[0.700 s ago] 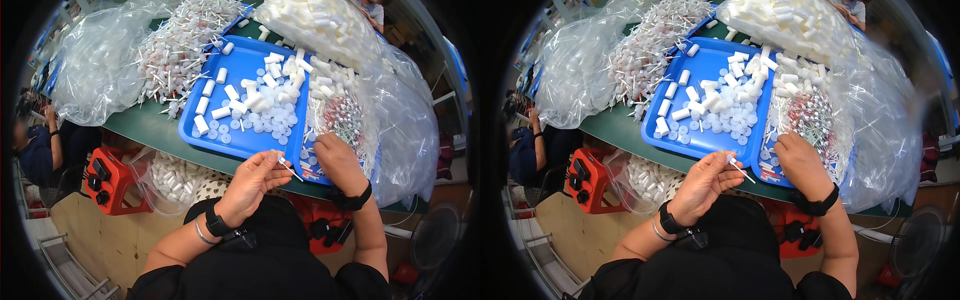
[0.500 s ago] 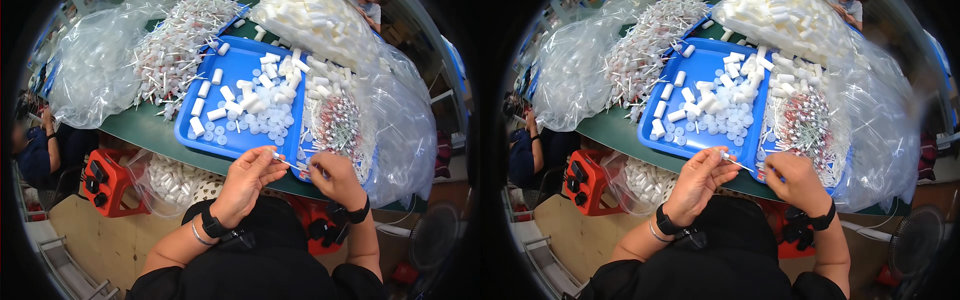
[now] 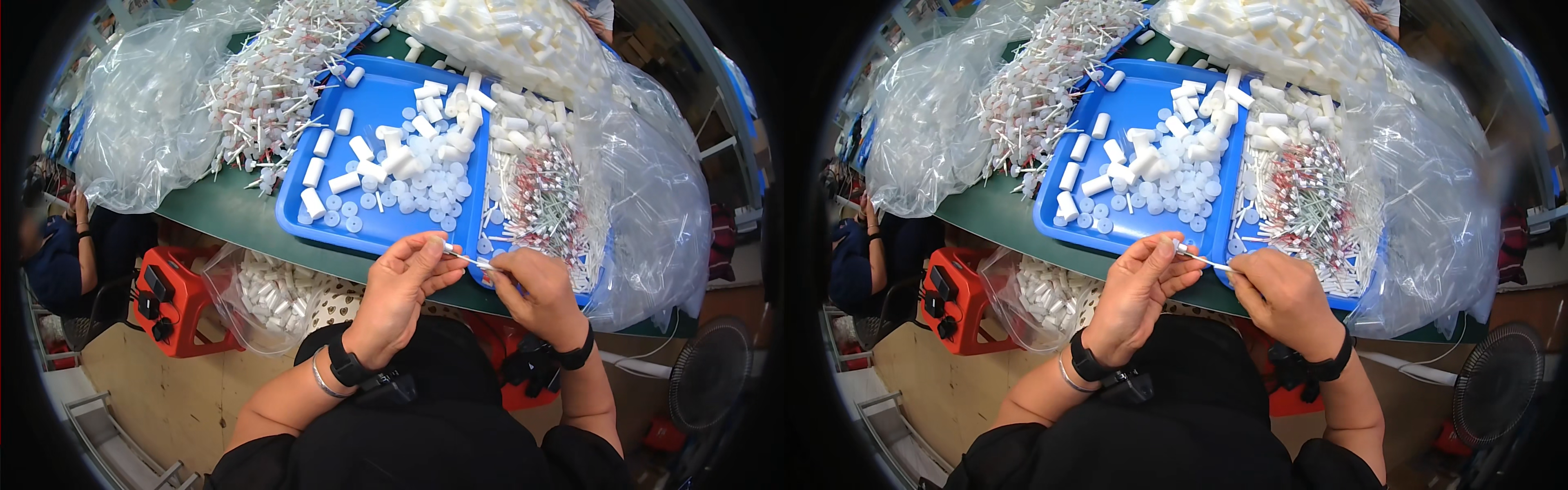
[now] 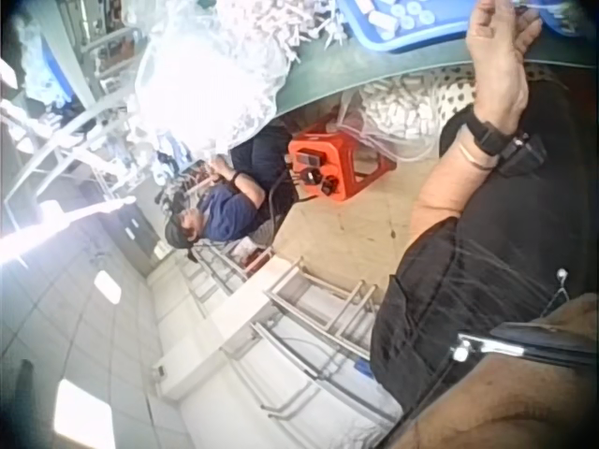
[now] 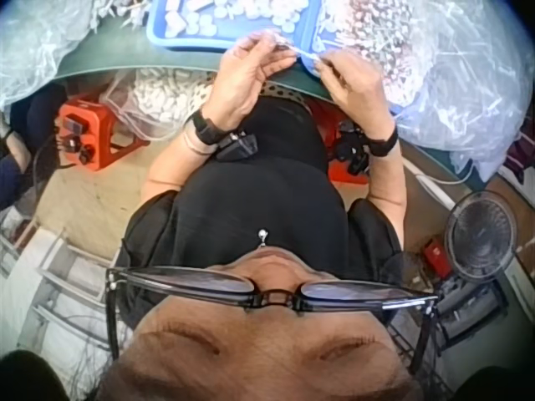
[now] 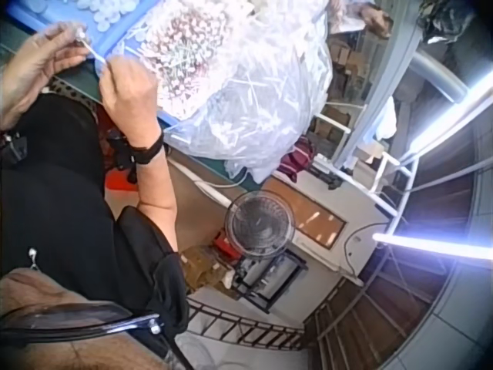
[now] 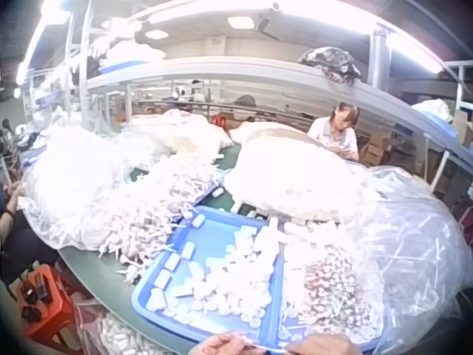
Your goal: The person assembles small white cylindrical plastic components by inserting thin sticks into them. They pick up a cylinder and a stick from a blue tray, insert the stick into the cylinder, and place the assembled unit into a clear plastic bag. The process is repeated continuously throughout the video.
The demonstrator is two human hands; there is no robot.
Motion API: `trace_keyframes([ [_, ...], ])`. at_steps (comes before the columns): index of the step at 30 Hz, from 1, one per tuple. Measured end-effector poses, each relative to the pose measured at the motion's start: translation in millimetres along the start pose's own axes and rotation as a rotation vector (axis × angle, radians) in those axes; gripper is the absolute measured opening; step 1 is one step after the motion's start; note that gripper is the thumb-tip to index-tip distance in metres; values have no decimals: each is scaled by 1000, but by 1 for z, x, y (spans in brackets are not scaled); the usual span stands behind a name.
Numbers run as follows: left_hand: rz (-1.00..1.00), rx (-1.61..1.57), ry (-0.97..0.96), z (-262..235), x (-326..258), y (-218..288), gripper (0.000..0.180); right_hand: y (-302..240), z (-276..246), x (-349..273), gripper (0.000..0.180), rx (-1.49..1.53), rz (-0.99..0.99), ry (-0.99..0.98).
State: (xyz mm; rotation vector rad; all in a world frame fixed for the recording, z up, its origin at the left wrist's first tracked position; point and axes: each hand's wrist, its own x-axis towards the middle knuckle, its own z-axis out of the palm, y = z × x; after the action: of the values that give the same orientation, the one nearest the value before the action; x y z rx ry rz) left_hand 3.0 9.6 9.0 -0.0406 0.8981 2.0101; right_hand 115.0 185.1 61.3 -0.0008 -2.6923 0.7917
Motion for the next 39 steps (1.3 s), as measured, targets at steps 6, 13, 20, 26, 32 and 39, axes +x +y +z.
trace_keyframes([
  [6, -80, -22, -106, 1, -3, -7, 31, -10, 9, -2, 19, 765, 678, -229],
  [13, -81, -86, -113, -7, -1, -7, 25, -19, 27, 1, 13, 196, 185, -46],
  [20, -23, -77, -33, -5, -8, -6, 27, -17, 37, 11, 10, 146, 93, -48],
  [26, 141, -59, 45, -12, -6, 19, 32, -5, 18, 84, 19, 78, 8, -41],
  [32, 115, -7, 67, -18, -10, 19, 41, 17, 61, 137, 14, -416, -257, -152],
  [39, 143, 43, 88, -23, -11, 24, 45, 24, 62, 126, 17, -364, -165, -120],
])
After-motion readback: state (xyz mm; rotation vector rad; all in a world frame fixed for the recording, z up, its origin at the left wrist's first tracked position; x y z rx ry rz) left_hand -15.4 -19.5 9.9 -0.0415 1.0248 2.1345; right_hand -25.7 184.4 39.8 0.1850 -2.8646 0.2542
